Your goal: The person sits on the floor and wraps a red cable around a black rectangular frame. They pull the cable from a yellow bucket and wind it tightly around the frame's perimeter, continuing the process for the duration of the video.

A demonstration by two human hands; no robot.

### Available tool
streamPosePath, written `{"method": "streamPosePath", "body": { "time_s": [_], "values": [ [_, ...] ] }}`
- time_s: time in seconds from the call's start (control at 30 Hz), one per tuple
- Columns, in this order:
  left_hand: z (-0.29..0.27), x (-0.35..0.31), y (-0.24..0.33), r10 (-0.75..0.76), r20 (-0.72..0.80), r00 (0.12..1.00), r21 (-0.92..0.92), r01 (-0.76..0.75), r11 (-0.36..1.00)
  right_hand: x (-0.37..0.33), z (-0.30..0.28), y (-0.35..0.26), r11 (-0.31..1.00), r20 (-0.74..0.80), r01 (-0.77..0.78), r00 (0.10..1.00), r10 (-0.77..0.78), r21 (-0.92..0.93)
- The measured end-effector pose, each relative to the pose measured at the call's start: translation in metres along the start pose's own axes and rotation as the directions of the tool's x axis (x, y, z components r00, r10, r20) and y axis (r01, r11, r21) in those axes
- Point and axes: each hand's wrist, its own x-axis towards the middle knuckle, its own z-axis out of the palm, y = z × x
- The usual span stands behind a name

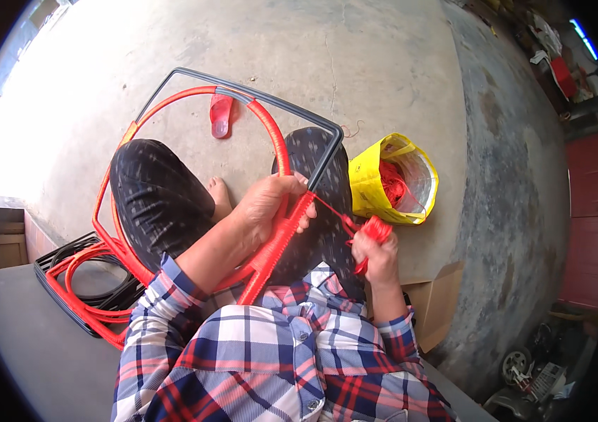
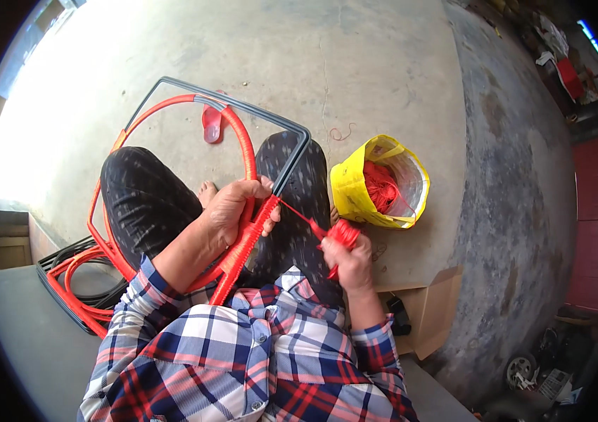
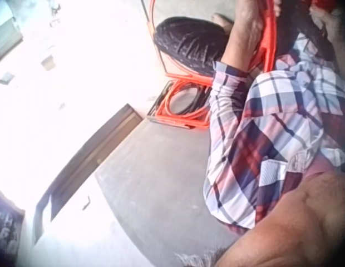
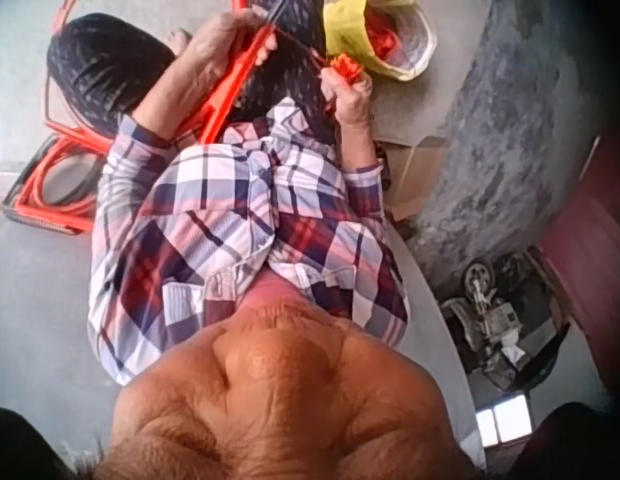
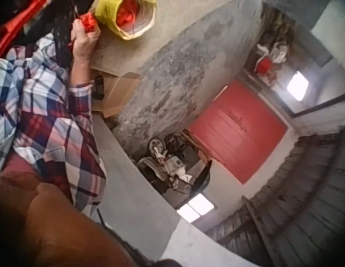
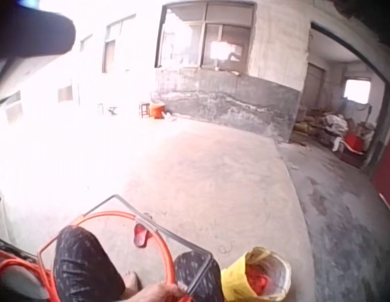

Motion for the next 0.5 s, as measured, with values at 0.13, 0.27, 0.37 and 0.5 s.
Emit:
{"method": "streamPosePath", "body": {
  "time_s": [0.13,0.27,0.37,0.5],
  "values": [
    [0.008,-0.002,0.001,0.002,-0.044,0.999,0.051,0.001,0.999,0.045,-0.019,-0.018,0.976,-0.161,0.029,0.985,-0.065,-0.217],
    [0.009,-0.003,-0.008,0.194,-0.083,0.977,0.058,-0.19,0.98,0.079,-0.035,-0.049,0.85,-0.061,0.323,0.923,-0.38,-0.416],
    [0.012,-0.008,-0.011,0.384,-0.083,0.919,0.027,-0.383,0.923,0.094,0.018,-0.087,0.57,0.154,0.462,0.849,-0.505,-0.679],
    [0.017,-0.008,-0.017,0.526,-0.046,0.849,-0.063,-0.528,0.847,0.109,0.074,-0.1,0.047,0.54,0.569,0.8,-0.262,-0.821]
  ]
}}
